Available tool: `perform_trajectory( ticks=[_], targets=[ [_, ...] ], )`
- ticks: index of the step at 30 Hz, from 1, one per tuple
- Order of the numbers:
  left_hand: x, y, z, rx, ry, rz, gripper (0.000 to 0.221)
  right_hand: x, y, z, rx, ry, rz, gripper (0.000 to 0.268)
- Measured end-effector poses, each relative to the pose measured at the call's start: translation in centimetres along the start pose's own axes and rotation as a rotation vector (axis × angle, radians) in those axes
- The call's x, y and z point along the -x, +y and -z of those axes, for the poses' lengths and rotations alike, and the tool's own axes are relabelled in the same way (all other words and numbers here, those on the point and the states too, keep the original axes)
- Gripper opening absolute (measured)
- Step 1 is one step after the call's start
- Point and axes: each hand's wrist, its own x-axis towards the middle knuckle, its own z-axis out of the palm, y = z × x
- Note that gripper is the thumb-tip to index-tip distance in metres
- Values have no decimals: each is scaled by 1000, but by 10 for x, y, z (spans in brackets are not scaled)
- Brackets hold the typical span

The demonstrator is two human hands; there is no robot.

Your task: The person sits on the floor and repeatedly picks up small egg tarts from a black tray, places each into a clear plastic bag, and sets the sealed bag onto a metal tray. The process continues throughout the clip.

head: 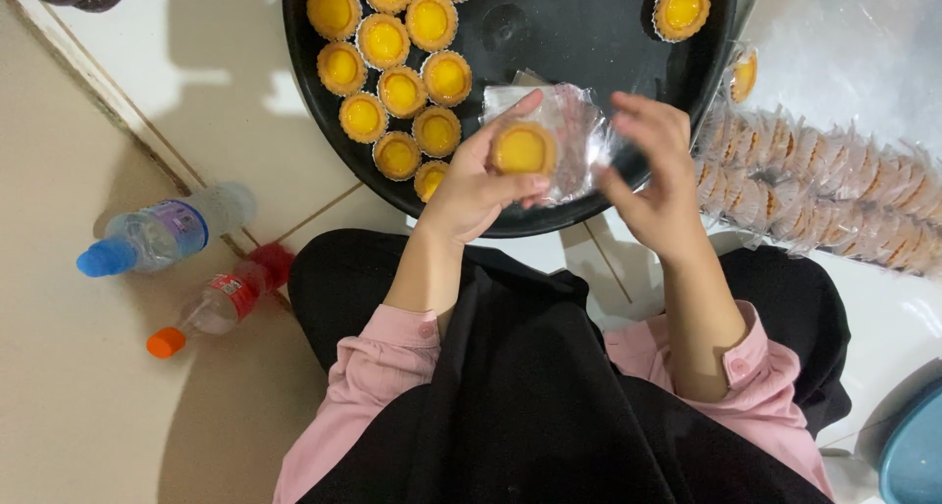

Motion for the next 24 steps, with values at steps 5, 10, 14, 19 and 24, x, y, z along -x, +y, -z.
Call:
perform_trajectory(
  ticks=[5, 10, 14, 19, 24],
  targets=[
    [1, -7, -14, 47, -60, 170, 110, -4, -12, 16, 509, -6, 284, 19],
    [-7, 2, -12, -16, 74, 239, 79, -19, 32, 95, 441, 461, -79, 14],
    [-10, -3, -7, -22, 123, 221, 66, 0, 105, 159, 762, 443, -299, 29],
    [-11, 2, -8, -25, 194, 196, 71, 13, 91, 139, 863, 17, -629, 25],
    [-12, 10, -9, 54, 405, 142, 63, 7, 38, 65, 1018, 28, -19, 30]
  ],
)
